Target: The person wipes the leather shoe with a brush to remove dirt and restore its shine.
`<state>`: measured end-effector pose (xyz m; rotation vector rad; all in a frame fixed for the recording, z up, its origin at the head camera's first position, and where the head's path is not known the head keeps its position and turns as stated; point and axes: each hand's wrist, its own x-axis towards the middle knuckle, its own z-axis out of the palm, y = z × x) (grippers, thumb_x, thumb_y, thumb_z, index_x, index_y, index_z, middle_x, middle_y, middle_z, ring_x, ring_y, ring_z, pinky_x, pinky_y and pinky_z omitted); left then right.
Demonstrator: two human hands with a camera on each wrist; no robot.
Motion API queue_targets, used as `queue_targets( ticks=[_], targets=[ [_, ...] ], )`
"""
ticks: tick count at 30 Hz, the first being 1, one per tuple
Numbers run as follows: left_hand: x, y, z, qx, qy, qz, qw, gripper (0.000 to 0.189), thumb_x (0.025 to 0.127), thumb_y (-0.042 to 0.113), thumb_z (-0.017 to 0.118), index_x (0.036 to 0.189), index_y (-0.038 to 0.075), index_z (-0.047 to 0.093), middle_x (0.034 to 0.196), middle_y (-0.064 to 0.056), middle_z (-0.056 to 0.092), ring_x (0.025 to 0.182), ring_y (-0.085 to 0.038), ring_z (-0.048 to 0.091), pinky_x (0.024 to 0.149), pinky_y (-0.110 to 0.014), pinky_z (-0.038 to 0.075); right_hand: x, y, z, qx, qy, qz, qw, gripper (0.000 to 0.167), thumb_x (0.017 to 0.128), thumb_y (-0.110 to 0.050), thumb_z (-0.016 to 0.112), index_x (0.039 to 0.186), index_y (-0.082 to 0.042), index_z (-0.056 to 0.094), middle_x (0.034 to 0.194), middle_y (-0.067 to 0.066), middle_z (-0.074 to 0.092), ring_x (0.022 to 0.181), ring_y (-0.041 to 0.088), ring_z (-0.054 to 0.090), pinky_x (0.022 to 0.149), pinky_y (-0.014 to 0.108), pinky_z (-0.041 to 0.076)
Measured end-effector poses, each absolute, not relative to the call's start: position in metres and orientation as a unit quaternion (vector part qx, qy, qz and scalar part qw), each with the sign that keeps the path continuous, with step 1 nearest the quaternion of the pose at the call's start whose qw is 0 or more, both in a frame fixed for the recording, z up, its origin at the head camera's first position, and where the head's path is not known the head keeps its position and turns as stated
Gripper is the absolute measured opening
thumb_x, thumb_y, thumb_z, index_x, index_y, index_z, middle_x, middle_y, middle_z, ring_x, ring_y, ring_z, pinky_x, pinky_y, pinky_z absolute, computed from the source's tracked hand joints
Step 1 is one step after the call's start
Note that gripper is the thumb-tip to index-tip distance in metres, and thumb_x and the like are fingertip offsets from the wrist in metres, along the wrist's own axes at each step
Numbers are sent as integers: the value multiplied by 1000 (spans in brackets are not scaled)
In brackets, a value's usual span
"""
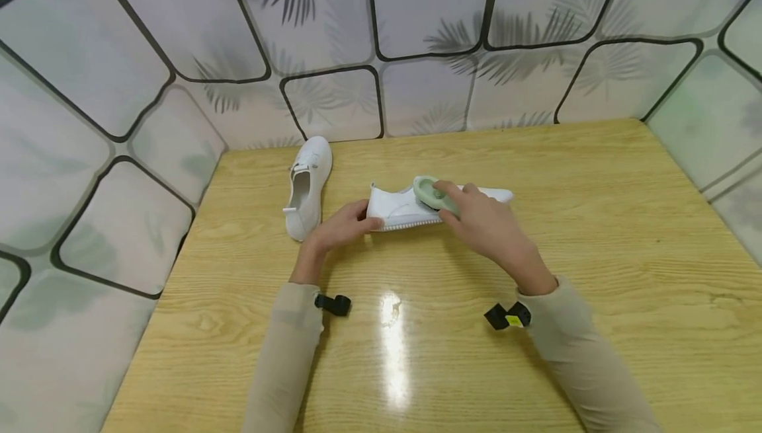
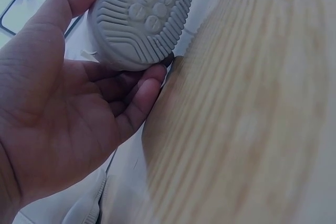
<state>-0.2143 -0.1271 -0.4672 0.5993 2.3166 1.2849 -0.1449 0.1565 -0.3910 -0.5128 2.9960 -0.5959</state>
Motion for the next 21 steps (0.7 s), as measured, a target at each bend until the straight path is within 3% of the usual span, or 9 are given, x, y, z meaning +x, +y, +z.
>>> queue_targets(
  ticks=[6,12,15,21],
  targets=[
    [-214,-126,-466,217,829,468,215,42,98,29,57,133,6,53,123,-9,61,108,-21,55,94,-38,44,-143,163,-387,-166,967,-193,33,50,101,-26,55,148,-18,44,116,23,61,78,27,56,55,36,42],
    [-214,-127,-466,211,833,466,212,42,98,28,57,132,4,54,122,-11,61,106,-21,54,94,-37,44,-143,157,-389,-159,972,-172,10,49,102,-29,55,148,-20,43,112,24,60,65,24,53,47,34,40],
    [-214,-127,-467,214,833,464,212,42,98,27,57,133,4,53,122,-10,61,106,-21,54,94,-37,44,-144,157,-390,-167,970,-174,20,50,101,-29,55,148,-19,43,115,25,59,68,25,55,49,34,41],
    [-214,-128,-467,208,837,459,211,41,98,30,56,131,6,54,120,-9,61,104,-21,54,93,-38,44,-145,166,-386,-147,973,-176,5,49,101,-26,55,148,-17,44,108,24,61,69,26,52,50,35,38]
  ],
)
